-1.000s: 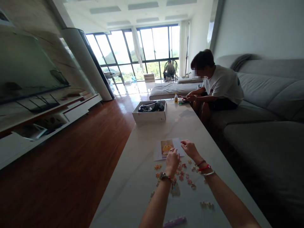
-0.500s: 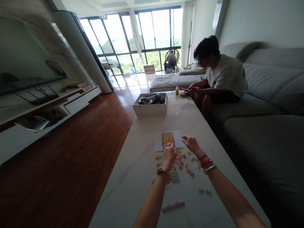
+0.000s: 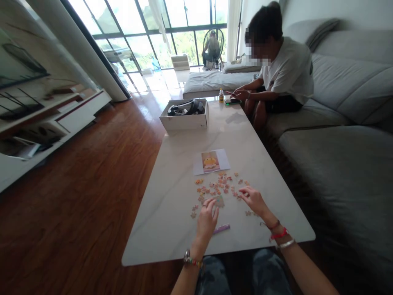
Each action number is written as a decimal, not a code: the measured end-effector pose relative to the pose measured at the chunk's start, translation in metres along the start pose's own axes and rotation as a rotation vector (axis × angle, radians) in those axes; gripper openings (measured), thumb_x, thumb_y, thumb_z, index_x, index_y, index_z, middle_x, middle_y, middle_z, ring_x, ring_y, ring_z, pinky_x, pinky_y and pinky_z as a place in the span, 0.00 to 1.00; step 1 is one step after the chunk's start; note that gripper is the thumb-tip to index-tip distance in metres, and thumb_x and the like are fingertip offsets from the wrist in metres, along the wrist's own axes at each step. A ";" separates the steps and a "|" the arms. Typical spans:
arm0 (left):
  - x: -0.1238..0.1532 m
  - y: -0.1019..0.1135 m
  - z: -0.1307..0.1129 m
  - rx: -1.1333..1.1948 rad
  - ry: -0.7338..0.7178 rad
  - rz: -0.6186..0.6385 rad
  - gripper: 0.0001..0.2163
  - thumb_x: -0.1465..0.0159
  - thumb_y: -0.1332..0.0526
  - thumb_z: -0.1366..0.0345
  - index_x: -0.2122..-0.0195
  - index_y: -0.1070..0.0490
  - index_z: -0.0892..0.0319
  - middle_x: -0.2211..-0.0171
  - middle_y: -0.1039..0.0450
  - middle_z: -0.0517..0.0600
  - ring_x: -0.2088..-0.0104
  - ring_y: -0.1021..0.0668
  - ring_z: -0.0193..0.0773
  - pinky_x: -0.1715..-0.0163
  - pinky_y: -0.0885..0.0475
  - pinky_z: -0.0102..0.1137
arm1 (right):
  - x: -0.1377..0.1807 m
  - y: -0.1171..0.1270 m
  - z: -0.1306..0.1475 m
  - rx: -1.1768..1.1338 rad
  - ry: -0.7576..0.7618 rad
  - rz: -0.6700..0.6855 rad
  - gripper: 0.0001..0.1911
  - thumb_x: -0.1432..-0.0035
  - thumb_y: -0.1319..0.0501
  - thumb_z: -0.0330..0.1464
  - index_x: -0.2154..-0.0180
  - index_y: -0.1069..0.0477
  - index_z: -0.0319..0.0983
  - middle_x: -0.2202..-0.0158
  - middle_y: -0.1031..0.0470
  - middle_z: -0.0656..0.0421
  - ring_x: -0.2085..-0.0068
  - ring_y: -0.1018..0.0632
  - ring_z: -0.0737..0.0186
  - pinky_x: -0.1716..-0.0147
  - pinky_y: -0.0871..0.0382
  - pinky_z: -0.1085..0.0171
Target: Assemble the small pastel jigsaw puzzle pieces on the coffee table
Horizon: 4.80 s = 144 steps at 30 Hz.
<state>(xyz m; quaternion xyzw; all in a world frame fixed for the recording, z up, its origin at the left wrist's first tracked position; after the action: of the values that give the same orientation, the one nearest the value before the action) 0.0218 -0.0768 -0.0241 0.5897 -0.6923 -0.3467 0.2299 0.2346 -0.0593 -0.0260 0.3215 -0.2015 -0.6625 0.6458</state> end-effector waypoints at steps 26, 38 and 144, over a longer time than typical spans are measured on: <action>0.028 -0.030 -0.021 0.000 0.046 0.136 0.15 0.42 0.50 0.67 0.54 0.35 0.58 0.51 0.36 0.55 0.55 0.29 0.40 0.54 0.33 0.36 | 0.061 0.000 -0.004 -0.081 -0.105 0.026 0.08 0.48 0.46 0.29 0.67 0.30 0.38 0.66 0.28 0.55 0.68 0.26 0.65 0.67 0.31 0.66; 0.032 -0.028 -0.018 0.038 0.092 0.121 0.14 0.42 0.49 0.67 0.55 0.34 0.59 0.52 0.35 0.54 0.55 0.28 0.39 0.53 0.33 0.36 | -0.020 -0.050 0.021 0.194 -0.037 0.105 0.15 0.46 0.48 0.25 0.56 0.34 0.39 0.61 0.31 0.53 0.61 0.28 0.63 0.60 0.35 0.65; -0.031 -0.031 0.006 0.056 0.194 0.117 0.07 0.44 0.44 0.67 0.66 0.30 0.60 0.68 0.27 0.51 0.72 0.26 0.31 0.68 0.33 0.27 | -0.067 -0.058 -0.005 0.209 -0.102 0.222 0.06 0.54 0.42 0.22 0.71 0.31 0.35 0.62 0.30 0.52 0.61 0.29 0.64 0.60 0.37 0.68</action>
<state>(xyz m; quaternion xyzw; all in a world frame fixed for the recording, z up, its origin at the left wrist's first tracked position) 0.0438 -0.0469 -0.0483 0.5852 -0.7094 -0.2548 0.2990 0.1933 0.0122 -0.0587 0.3285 -0.3363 -0.5781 0.6669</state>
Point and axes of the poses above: each hand's wrist, its own x-axis away from the middle knuckle, its own y-axis out of the back of the hand, z = x × y, the point moved 3 cm from there along -x, towards the middle knuckle
